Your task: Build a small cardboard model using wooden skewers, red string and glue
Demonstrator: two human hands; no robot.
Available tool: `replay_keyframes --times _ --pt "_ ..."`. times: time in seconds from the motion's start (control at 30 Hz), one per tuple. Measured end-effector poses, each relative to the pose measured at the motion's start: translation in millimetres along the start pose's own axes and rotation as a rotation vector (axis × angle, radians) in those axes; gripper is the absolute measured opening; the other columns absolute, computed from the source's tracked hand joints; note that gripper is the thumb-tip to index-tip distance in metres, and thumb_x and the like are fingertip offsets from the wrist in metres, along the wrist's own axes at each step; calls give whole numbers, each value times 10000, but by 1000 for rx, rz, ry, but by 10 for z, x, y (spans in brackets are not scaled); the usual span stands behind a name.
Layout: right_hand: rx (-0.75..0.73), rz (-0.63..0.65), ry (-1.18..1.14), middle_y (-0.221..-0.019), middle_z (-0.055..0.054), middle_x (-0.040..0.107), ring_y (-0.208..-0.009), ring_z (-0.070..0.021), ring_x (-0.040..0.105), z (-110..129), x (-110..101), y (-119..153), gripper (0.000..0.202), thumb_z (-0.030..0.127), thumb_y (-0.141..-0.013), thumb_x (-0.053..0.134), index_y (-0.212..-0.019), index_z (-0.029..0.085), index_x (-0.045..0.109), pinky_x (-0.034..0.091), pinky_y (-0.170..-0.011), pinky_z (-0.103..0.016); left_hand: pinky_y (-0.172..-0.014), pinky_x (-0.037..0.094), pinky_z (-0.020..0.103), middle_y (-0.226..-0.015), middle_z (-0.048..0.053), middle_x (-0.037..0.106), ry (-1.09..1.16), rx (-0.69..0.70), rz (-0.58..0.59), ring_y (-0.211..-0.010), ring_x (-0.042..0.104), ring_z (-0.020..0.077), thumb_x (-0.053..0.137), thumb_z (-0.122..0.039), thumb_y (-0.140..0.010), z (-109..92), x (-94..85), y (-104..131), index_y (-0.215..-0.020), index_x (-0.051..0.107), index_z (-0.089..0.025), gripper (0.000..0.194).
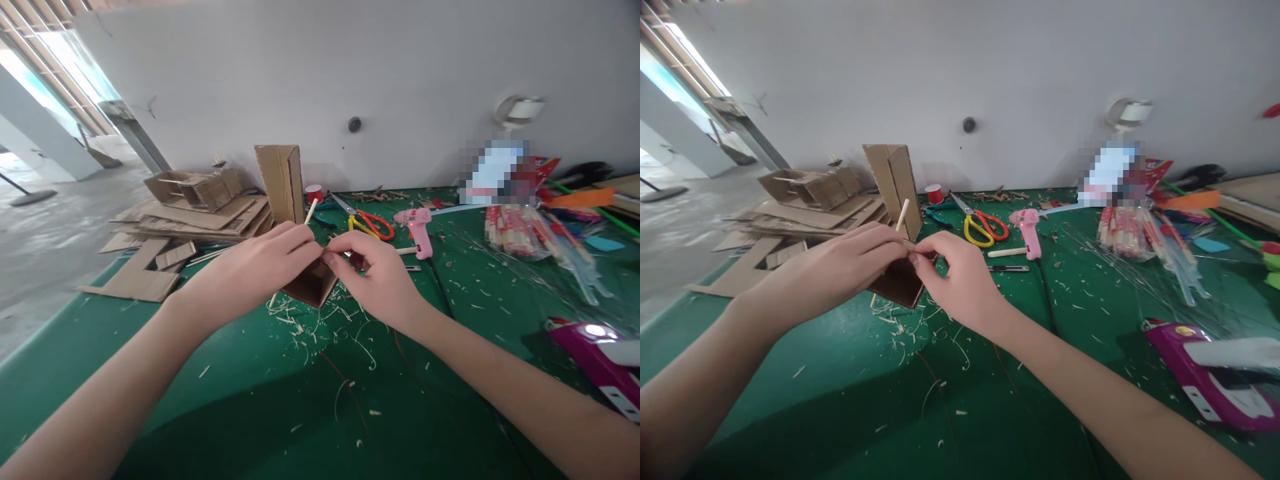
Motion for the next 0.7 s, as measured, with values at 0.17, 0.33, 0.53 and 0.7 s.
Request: replay_keyframes --times 0.17,0.33,0.53,0.7 --pt "69 39 13 -858 -17 662 -781 -136 579 -65 44 5 105 227 -879 524 -861 196 623 428 -663 -282 -860 489 356 -1109 96 567 89 1 -5 -1002 556 209 403 -101 -890 24 86 -38 -1004 609 -163 243" --pt "87 107 -24 -862 -6 664 -760 -129 574 -116 104 27 123 202 -880 504 -852 204 623 420 -667 -277 -795 490 315 -1043 88 590 356 -25 -59 -859 586 153 451 -227 -907 24 147 -86 -839 616 -158 191" --pt "108 114 -34 -850 -10 643 -751 -131 554 -228 148 36 126 230 -880 494 -823 197 602 409 -652 -278 -673 449 299 -842 32 599 444 -228 19 -751 560 144 472 -328 -920 84 406 -144 -822 566 -170 209" --pt "165 93 -49 -795 -11 611 -717 -129 538 -374 96 -5 128 253 -868 499 -811 181 587 406 -619 -273 -753 462 309 -975 41 560 514 -240 -17 -876 552 161 568 -289 -841 55 577 -184 -974 522 -173 183"
Point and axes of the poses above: each hand's wrist, its own y-axis away from the middle knuckle, its own x-axis out of the palm, z = x × y, the point moved 4 cm from there along -y, towards the middle knuckle
